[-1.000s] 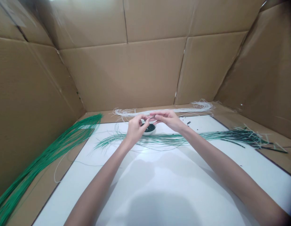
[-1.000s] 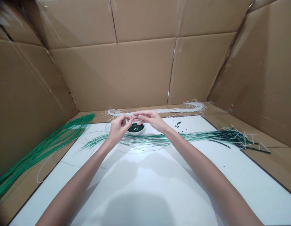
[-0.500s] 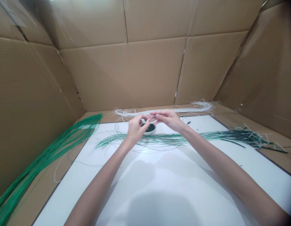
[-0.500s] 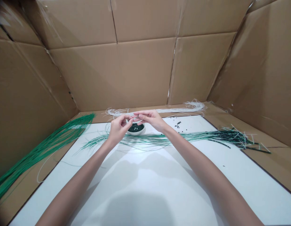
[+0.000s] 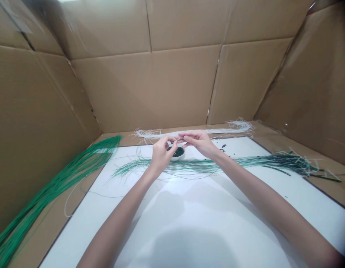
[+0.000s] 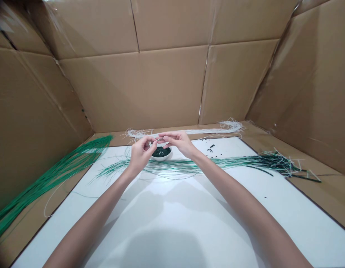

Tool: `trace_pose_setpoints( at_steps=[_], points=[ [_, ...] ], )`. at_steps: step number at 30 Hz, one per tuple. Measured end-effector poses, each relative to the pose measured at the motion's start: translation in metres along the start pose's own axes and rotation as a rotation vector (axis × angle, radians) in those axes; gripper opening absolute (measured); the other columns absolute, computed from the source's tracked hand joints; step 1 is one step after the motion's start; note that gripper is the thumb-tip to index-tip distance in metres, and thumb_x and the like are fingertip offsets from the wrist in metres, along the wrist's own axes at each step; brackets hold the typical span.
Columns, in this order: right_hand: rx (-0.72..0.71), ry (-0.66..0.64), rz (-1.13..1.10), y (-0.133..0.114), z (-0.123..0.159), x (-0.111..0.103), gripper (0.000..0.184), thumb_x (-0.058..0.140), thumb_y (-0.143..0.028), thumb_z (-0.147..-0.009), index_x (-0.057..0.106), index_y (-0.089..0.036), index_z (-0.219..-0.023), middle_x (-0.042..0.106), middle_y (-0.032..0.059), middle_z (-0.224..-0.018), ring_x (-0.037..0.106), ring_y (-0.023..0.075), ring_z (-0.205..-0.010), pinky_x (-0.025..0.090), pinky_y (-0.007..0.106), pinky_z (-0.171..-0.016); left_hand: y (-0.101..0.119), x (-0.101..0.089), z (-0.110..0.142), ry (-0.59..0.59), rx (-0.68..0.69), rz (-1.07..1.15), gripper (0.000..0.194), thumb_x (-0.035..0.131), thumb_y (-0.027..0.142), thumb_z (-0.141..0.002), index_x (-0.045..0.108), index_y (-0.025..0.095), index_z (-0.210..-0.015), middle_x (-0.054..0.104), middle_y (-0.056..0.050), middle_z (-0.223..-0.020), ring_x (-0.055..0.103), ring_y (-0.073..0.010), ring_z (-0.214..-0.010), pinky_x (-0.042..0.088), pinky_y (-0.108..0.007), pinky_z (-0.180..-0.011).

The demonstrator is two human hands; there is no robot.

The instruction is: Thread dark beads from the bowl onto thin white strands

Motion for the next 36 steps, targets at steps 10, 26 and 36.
trace_pose_setpoints(
  at_steps=[10,26,36],
  points=[
    [-0.021,0.020,-0.105,0.0050,0.0001,0.0062,0.020,0.063,-0.030,-0.075,0.068,-0.023,-0.093,0.068,0.0055,-0.101,0.065,0.0185,-0.089,0.055,0.022,-0.060,-0.0007,0.0002,0.0021,0.052,-0.015,0.026,0.005,0.053,0.020,-0.078,0.055,0.016,-0.075,0.057,0.002,-0.069,0.036,-0.0061,-0.050,0.034,-0.019,-0.053],
    [-0.002,0.053,-0.080,0.0091,-0.0003,0.0029,0.023,0.065,-0.032,-0.073,0.068,-0.023,-0.093,0.067,0.0058,-0.102,0.065,0.0167,-0.086,0.055,0.025,-0.062,0.0006,0.0012,0.0034,0.013,-0.016,0.025,0.008,0.052,0.023,-0.079,0.055,0.016,-0.075,0.055,0.002,-0.067,0.037,-0.0066,-0.051,0.033,-0.019,-0.052],
    [0.029,0.028,-0.099,0.0091,0.0006,0.0062,0.023,0.066,-0.031,-0.072,0.068,-0.023,-0.093,0.068,0.0058,-0.099,0.065,0.0177,-0.087,0.055,0.025,-0.061,0.0010,0.0028,0.0035,0.011,-0.005,0.018,0.009,0.051,0.023,-0.080,0.055,0.017,-0.074,0.055,0.002,-0.067,0.037,-0.0068,-0.050,0.033,-0.020,-0.051]
  ],
)
Point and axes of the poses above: each hand's wrist, its own z-axis away from the middle knuckle, its own x-axis out of the palm, y = z × x, the point moved 4 cm from there along -z, towards the middle knuckle
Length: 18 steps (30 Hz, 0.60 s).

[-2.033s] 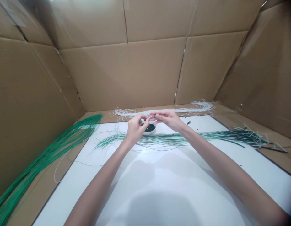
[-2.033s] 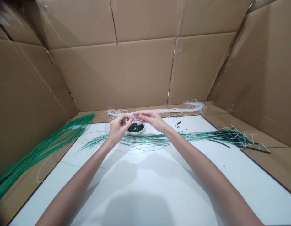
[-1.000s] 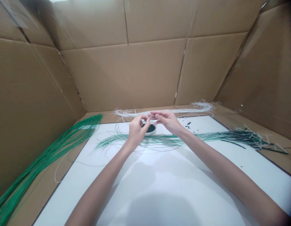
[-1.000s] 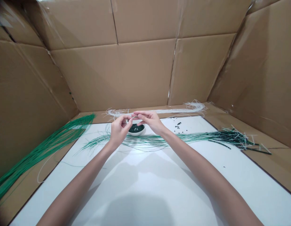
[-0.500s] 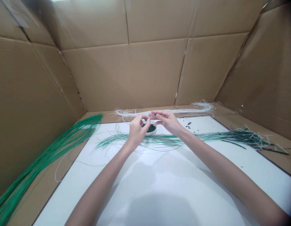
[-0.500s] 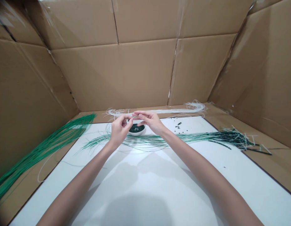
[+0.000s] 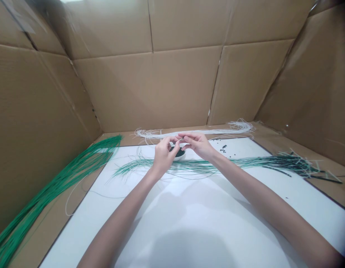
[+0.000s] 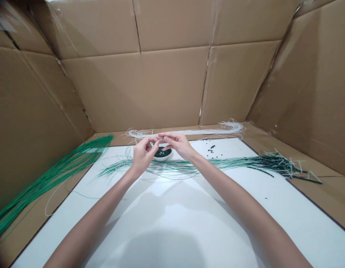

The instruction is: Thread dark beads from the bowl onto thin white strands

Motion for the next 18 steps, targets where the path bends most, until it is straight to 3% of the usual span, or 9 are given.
trace_pose_setpoints(
  at_steps=[18],
  points=[
    [0.019,-0.001,-0.058,-0.0002,0.0003,-0.0010,0.023,0.065,-0.033,-0.073,0.068,-0.023,-0.093,0.068,0.0056,-0.102,0.065,0.0176,-0.088,0.053,0.024,-0.061,0.0009,-0.0018,0.0005,0.026,0.006,-0.002,0.008,0.051,0.022,-0.079,0.055,0.017,-0.075,0.055,0.002,-0.068,0.038,-0.0072,-0.051,0.034,-0.020,-0.052]
  ],
)
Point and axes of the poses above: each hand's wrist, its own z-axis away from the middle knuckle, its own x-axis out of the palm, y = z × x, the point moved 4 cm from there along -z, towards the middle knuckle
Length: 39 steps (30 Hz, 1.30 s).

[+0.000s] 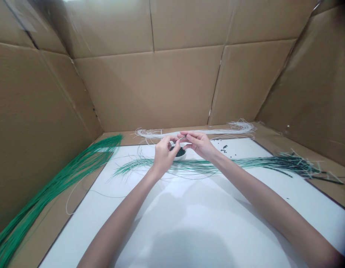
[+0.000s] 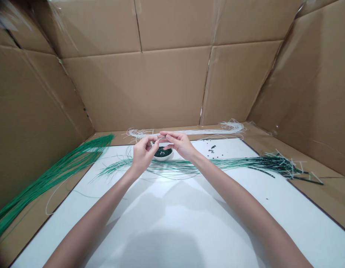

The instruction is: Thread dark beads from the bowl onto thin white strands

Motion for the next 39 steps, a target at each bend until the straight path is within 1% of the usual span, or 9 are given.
trace_pose_setpoints(
  at_steps=[11,16,21,25,29,39],
  points=[
    [-0.012,-0.003,0.024,0.0007,-0.0008,-0.0016,0.023,0.064,-0.034,-0.074,0.067,-0.024,-0.095,0.067,0.0055,-0.104,0.064,0.0173,-0.089,0.054,0.025,-0.062,0.0000,0.0002,0.0000,-0.011,0.001,0.000,0.008,0.051,0.022,-0.079,0.055,0.017,-0.074,0.056,0.002,-0.067,0.038,-0.0074,-0.051,0.033,-0.021,-0.052],
    [-0.011,-0.007,-0.007,0.0007,-0.0005,-0.0009,0.023,0.064,-0.033,-0.074,0.067,-0.023,-0.094,0.067,0.0058,-0.103,0.065,0.0168,-0.088,0.054,0.024,-0.062,0.0000,0.0003,0.0000,-0.017,0.002,0.005,0.007,0.051,0.022,-0.079,0.055,0.017,-0.075,0.056,0.002,-0.067,0.039,-0.0071,-0.051,0.033,-0.021,-0.052],
    [-0.008,0.004,0.015,-0.0001,-0.0001,-0.0007,0.023,0.065,-0.033,-0.073,0.068,-0.023,-0.094,0.067,0.0062,-0.103,0.065,0.0177,-0.088,0.054,0.025,-0.061,0.0006,0.0000,-0.0002,-0.013,0.006,-0.011,0.006,0.052,0.021,-0.079,0.055,0.017,-0.075,0.056,0.002,-0.068,0.039,-0.0072,-0.052,0.033,-0.020,-0.053],
    [-0.055,0.011,0.091,-0.0039,0.0008,0.0014,0.020,0.065,-0.031,-0.073,0.069,-0.023,-0.092,0.069,0.0048,-0.097,0.065,0.0169,-0.084,0.054,0.025,-0.061,0.0014,-0.0004,0.0001,0.002,0.026,-0.039,0.005,0.052,0.019,-0.078,0.054,0.017,-0.075,0.057,0.002,-0.069,0.040,-0.0072,-0.053,0.034,-0.020,-0.054],
    [-0.097,0.018,0.181,-0.0070,0.0021,0.0040,0.020,0.065,-0.029,-0.074,0.069,-0.023,-0.092,0.069,0.0044,-0.096,0.065,0.0168,-0.085,0.055,0.025,-0.062,0.0018,-0.0003,0.0006,0.010,0.066,-0.059,0.005,0.053,0.018,-0.078,0.054,0.017,-0.074,0.057,0.002,-0.069,0.040,-0.0070,-0.053,0.034,-0.019,-0.054],
    [-0.080,-0.006,0.083,-0.0079,0.0013,0.0030,0.023,0.062,-0.027,-0.077,0.066,-0.024,-0.100,0.068,0.0048,-0.099,0.065,0.0147,-0.083,0.054,0.022,-0.061,0.0046,-0.0017,0.0006,0.033,0.098,-0.060,0.005,0.053,0.018,-0.079,0.054,0.017,-0.075,0.056,0.003,-0.068,0.040,-0.0070,-0.053,0.035,-0.019,-0.054]
  ],
)
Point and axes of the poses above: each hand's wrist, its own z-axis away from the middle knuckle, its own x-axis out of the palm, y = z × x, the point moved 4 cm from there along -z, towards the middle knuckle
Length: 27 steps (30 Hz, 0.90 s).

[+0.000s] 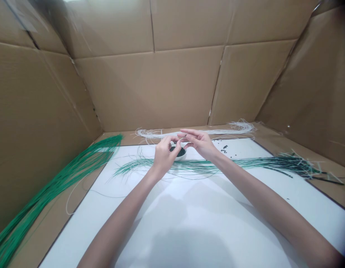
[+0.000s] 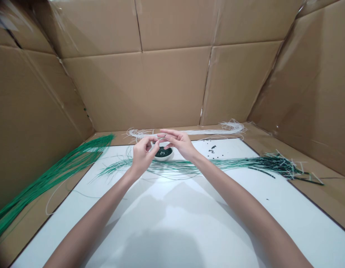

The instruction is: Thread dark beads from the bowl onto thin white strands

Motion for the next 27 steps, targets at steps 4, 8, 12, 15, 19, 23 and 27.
trace_pose_setpoints(
  at_steps=[4,8,12,15,19,23,27],
  points=[
    [0.009,0.000,-0.014,0.001,0.000,0.000,0.023,0.061,-0.027,-0.077,0.065,-0.023,-0.099,0.068,0.0055,-0.100,0.065,0.0151,-0.084,0.054,0.023,-0.061,0.001,-0.001,0.000,0.011,0.018,0.008,0.004,0.053,0.018,-0.079,0.054,0.017,-0.075,0.056,0.003,-0.068,0.040,-0.0064,-0.052,0.035,-0.018,-0.054],
    [0.014,-0.015,-0.023,0.000,0.000,0.002,0.024,0.062,-0.028,-0.076,0.064,-0.021,-0.099,0.068,0.0065,-0.101,0.065,0.0156,-0.085,0.054,0.023,-0.061,0.001,-0.001,0.000,0.010,0.010,0.006,0.004,0.053,0.019,-0.079,0.055,0.017,-0.076,0.056,0.003,-0.069,0.040,-0.0064,-0.052,0.035,-0.018,-0.054],
    [0.044,0.031,-0.043,0.001,0.000,-0.001,0.022,0.065,-0.030,-0.073,0.061,-0.019,-0.091,0.070,0.0058,-0.091,0.067,0.0156,-0.077,0.053,0.023,-0.057,0.000,-0.001,0.000,0.013,-0.010,-0.015,0.005,0.052,0.021,-0.080,0.056,0.017,-0.077,0.058,0.002,-0.070,0.043,-0.0073,-0.054,0.036,-0.019,-0.055],
    [0.082,0.111,0.042,0.010,-0.003,-0.011,0.021,0.068,-0.033,-0.069,0.059,-0.017,-0.079,0.071,0.0054,-0.078,0.067,0.0164,-0.070,0.052,0.025,-0.057,-0.008,-0.001,0.000,0.030,-0.040,-0.043,0.008,0.051,0.022,-0.080,0.057,0.017,-0.079,0.059,0.000,-0.071,0.046,-0.0080,-0.057,0.037,-0.019,-0.056],
    [0.115,0.077,0.473,0.035,-0.019,-0.026,0.019,0.064,-0.032,-0.069,0.064,-0.013,-0.072,0.070,0.0064,-0.068,0.065,0.0172,-0.063,0.051,0.026,-0.056,-0.038,-0.001,-0.002,0.024,-0.162,-0.112,0.009,0.052,0.023,-0.078,0.058,0.017,-0.078,0.061,0.000,-0.071,0.047,-0.0084,-0.057,0.037,-0.019,-0.058],
    [0.162,-0.120,0.953,0.061,-0.041,-0.029,0.009,0.063,-0.015,-0.067,0.071,-0.014,-0.068,0.069,0.0044,-0.060,0.064,0.0164,-0.058,0.050,0.024,-0.060,-0.071,0.001,0.000,-0.055,-0.326,-0.170,0.011,0.052,0.023,-0.075,0.060,0.016,-0.074,0.063,0.000,-0.071,0.045,-0.0088,-0.053,0.037,-0.021,-0.057],
    [0.232,-0.251,0.959,0.072,-0.049,-0.027,0.019,0.060,-0.002,-0.062,0.073,-0.015,-0.068,0.070,0.0030,-0.058,0.066,0.0166,-0.058,0.051,0.021,-0.059,-0.086,0.007,0.003,-0.177,-0.410,-0.171,0.013,0.052,0.024,-0.074,0.061,0.015,-0.073,0.062,0.000,-0.067,0.044,-0.0090,-0.049,0.037,-0.021,-0.056]
  ],
)
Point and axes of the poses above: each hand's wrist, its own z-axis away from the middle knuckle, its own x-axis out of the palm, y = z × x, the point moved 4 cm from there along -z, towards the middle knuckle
